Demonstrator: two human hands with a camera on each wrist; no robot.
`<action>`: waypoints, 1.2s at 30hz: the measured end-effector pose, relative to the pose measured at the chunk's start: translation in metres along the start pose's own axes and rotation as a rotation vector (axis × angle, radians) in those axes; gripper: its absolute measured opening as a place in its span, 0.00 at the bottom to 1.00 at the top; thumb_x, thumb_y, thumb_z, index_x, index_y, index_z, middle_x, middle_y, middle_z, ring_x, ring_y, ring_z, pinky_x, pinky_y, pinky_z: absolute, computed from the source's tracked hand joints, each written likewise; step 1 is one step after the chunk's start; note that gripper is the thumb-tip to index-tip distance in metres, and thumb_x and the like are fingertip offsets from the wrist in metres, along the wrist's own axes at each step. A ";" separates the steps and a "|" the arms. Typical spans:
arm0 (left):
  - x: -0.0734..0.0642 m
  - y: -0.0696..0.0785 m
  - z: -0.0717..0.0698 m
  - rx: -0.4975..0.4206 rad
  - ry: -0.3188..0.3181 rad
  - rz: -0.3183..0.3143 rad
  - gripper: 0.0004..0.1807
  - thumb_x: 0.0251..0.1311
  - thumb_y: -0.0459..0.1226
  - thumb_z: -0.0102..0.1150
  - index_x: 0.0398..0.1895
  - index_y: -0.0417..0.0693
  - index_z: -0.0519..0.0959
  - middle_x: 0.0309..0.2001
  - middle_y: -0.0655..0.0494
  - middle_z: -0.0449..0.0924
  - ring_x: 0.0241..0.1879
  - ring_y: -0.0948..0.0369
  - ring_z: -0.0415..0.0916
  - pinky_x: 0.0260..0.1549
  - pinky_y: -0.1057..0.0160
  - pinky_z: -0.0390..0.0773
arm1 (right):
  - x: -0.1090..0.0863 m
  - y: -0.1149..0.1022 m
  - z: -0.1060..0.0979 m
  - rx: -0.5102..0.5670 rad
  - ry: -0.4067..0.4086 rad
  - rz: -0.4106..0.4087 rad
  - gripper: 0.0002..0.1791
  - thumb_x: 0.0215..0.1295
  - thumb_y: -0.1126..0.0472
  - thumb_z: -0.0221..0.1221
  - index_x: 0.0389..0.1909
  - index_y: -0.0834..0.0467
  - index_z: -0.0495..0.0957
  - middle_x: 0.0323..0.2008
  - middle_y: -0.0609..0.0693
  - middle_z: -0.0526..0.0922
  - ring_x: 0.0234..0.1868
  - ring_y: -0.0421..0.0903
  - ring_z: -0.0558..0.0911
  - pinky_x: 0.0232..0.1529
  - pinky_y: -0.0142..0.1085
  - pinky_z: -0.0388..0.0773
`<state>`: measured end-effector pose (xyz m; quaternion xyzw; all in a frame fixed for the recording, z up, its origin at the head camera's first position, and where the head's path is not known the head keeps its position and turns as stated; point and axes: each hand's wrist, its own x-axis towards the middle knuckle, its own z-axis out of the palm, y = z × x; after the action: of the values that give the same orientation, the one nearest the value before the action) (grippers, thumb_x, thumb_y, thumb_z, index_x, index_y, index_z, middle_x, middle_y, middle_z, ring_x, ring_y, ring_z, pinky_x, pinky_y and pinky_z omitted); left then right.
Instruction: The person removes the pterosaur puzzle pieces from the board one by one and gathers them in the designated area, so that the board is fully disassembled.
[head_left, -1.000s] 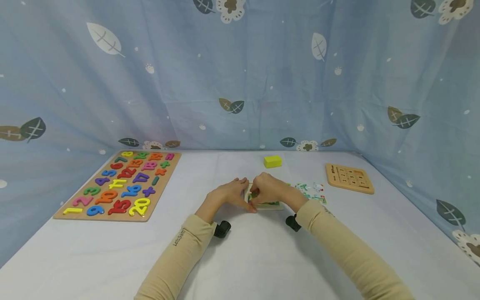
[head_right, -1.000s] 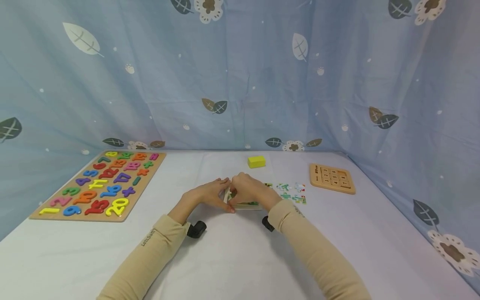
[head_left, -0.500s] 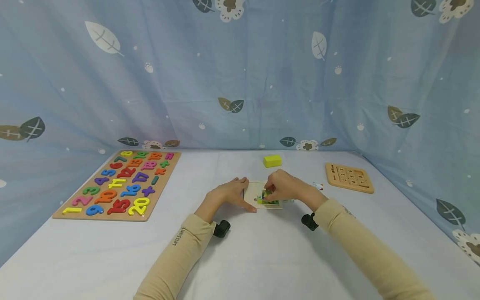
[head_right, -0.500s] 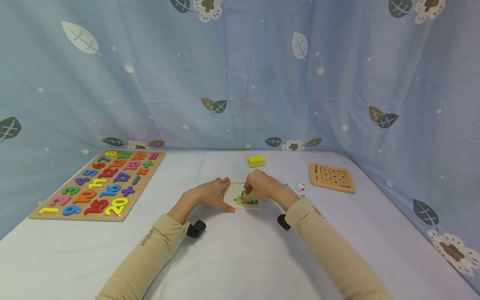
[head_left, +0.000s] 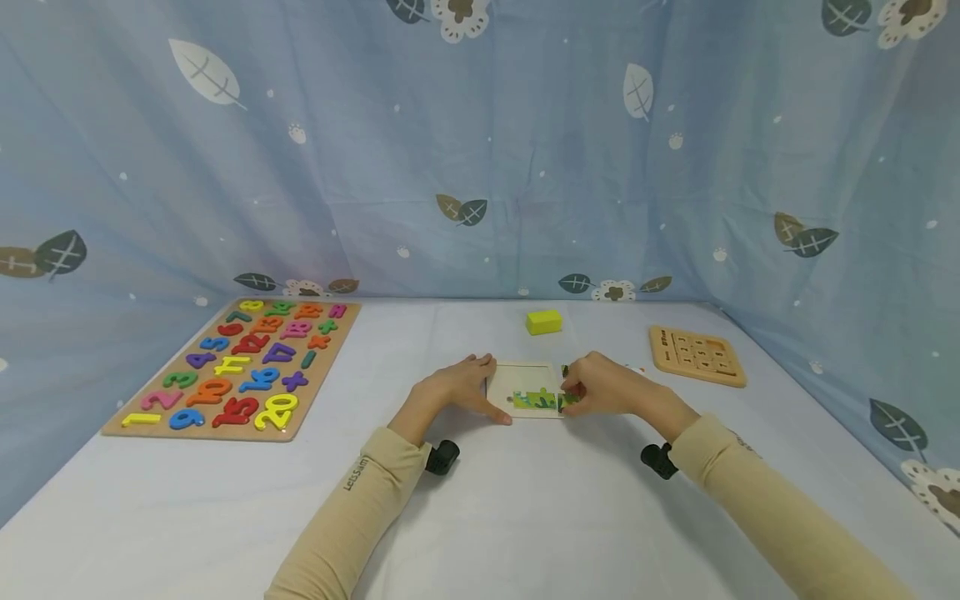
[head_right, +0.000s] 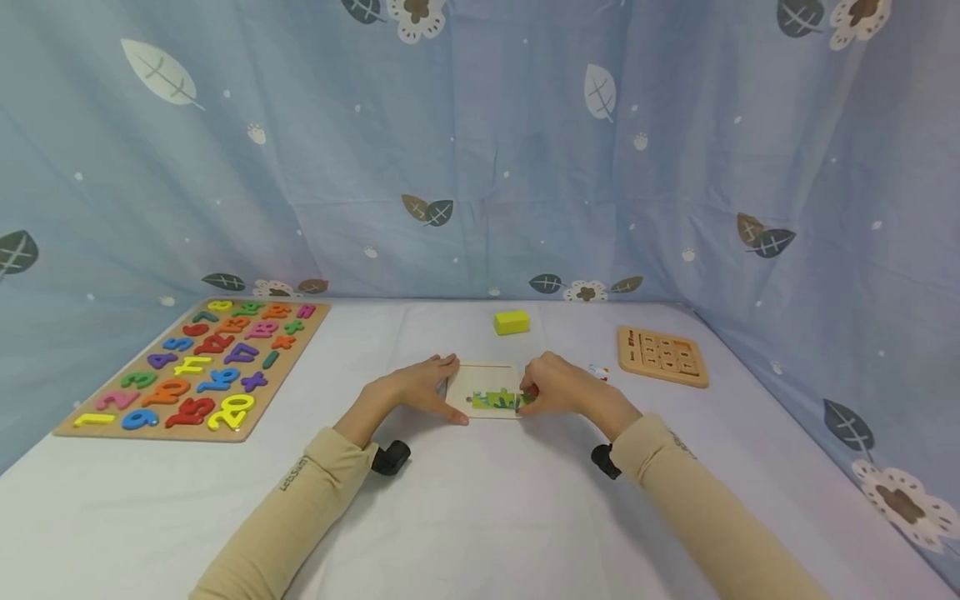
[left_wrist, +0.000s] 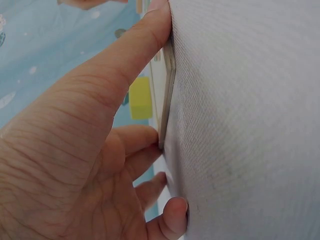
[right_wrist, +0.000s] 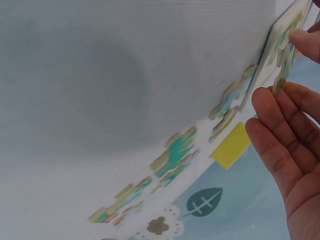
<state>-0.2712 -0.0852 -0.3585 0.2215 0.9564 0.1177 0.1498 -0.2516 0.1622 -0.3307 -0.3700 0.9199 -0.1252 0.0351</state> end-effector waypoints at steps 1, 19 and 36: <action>0.000 0.000 0.000 0.000 0.001 0.002 0.59 0.49 0.61 0.66 0.76 0.43 0.48 0.77 0.50 0.44 0.77 0.49 0.41 0.72 0.47 0.52 | -0.002 0.001 0.001 -0.002 0.000 -0.001 0.06 0.52 0.60 0.69 0.26 0.60 0.84 0.17 0.41 0.71 0.21 0.34 0.65 0.22 0.25 0.62; -0.001 -0.001 -0.001 -0.003 0.002 -0.002 0.59 0.49 0.61 0.66 0.76 0.44 0.48 0.77 0.51 0.44 0.77 0.49 0.42 0.71 0.45 0.53 | -0.021 0.009 0.011 0.064 0.012 -0.025 0.07 0.50 0.63 0.68 0.20 0.57 0.79 0.18 0.46 0.71 0.22 0.33 0.65 0.23 0.25 0.63; -0.002 -0.002 0.000 -0.007 -0.002 -0.001 0.59 0.49 0.61 0.66 0.77 0.45 0.48 0.78 0.52 0.44 0.77 0.50 0.41 0.72 0.46 0.52 | -0.022 0.012 0.011 0.042 0.012 -0.031 0.15 0.50 0.61 0.69 0.37 0.67 0.85 0.21 0.46 0.74 0.23 0.32 0.66 0.23 0.25 0.66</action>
<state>-0.2706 -0.0877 -0.3583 0.2207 0.9560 0.1205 0.1514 -0.2418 0.1836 -0.3454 -0.3826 0.9114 -0.1470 0.0354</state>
